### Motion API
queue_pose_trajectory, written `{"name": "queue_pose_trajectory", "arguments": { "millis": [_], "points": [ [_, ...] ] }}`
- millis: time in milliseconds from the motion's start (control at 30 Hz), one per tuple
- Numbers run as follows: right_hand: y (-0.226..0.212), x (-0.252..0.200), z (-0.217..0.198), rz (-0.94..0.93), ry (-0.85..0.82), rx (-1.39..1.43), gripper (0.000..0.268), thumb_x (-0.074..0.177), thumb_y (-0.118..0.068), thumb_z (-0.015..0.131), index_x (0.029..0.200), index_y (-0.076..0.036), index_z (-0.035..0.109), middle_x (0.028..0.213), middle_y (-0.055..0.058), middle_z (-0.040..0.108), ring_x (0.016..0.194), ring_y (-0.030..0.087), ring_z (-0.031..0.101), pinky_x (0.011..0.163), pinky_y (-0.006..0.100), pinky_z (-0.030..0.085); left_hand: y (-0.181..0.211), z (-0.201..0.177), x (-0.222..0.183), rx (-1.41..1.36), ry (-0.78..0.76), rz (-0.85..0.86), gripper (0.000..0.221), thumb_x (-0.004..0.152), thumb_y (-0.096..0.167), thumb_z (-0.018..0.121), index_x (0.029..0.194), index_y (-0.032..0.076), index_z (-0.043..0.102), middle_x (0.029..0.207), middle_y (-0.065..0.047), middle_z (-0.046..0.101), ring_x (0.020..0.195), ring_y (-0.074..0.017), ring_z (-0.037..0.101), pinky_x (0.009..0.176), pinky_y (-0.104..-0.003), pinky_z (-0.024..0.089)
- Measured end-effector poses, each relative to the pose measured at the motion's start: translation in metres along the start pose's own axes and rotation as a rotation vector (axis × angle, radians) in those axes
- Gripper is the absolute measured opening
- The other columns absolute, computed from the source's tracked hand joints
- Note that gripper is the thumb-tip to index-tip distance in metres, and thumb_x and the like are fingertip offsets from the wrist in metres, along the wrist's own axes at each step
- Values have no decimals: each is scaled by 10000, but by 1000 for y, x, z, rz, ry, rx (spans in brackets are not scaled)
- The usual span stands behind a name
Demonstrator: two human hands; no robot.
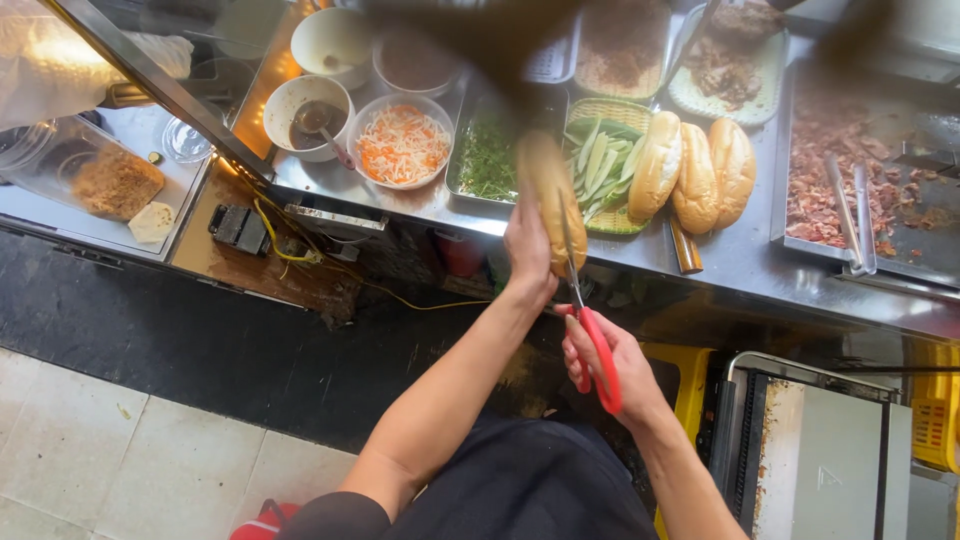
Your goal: Preparing a Vietnamese banh mi sandwich with meat, vegetables, and sauce at a food stall.
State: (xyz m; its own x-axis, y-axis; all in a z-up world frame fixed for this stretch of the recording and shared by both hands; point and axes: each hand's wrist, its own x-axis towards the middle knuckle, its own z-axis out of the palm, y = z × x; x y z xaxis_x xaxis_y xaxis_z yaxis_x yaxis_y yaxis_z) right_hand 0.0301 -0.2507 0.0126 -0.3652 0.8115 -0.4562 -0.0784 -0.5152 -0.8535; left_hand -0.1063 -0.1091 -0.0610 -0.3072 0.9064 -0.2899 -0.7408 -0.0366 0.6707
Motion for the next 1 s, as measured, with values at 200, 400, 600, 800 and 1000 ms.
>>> {"name": "queue_pose_trajectory", "arguments": {
  "millis": [200, 400, 600, 800, 1000],
  "points": [
    [-6, -1, 9, -18, 15, -94, 483, 982, -363, 599, 1337, -35, 609, 692, 1, 506, 545, 77, 460, 498, 248, 404, 24, 6, -3, -34, -1, 39, 668, 1029, 555, 492, 1365, -18, 566, 1061, -100, 677, 880, -152, 663, 746, -311, 572],
    [-36, 8, -5, 83, -23, 155, 506, 996, -456, 512, 1256, -26, 574, 707, -3, 533, 561, 87, 507, 499, 252, 448, 28, 10, -46, 462, -60, 256, 639, 1070, 525, 421, 1347, -17, 616, 987, -108, 710, 840, -119, 597, 753, -292, 522],
    [-19, 11, -10, -98, 29, -91, 484, 1000, -424, 580, 1227, 3, 598, 661, 24, 467, 503, 123, 442, 439, 303, 398, 23, 17, -54, 562, -80, 287, 607, 1078, 485, 410, 1321, -26, 631, 883, -104, 712, 786, -125, 566, 715, -321, 519],
    [-47, 3, -37, 9, -61, 215, 515, 1003, -497, 458, 1241, -58, 585, 715, 5, 523, 599, 110, 522, 544, 274, 479, 6, 18, -49, 663, -240, 395, 552, 1116, 424, 440, 1353, -49, 595, 1026, -118, 734, 922, -98, 573, 817, -293, 528],
    [-56, 16, -68, -120, -97, 304, 474, 1033, -439, 503, 1229, -17, 588, 657, 6, 495, 518, 116, 487, 460, 273, 432, -22, 24, -49, 735, -368, 379, 553, 1092, 367, 467, 1483, -22, 504, 1193, -142, 746, 1018, -87, 587, 885, -274, 530]
  ]
}}
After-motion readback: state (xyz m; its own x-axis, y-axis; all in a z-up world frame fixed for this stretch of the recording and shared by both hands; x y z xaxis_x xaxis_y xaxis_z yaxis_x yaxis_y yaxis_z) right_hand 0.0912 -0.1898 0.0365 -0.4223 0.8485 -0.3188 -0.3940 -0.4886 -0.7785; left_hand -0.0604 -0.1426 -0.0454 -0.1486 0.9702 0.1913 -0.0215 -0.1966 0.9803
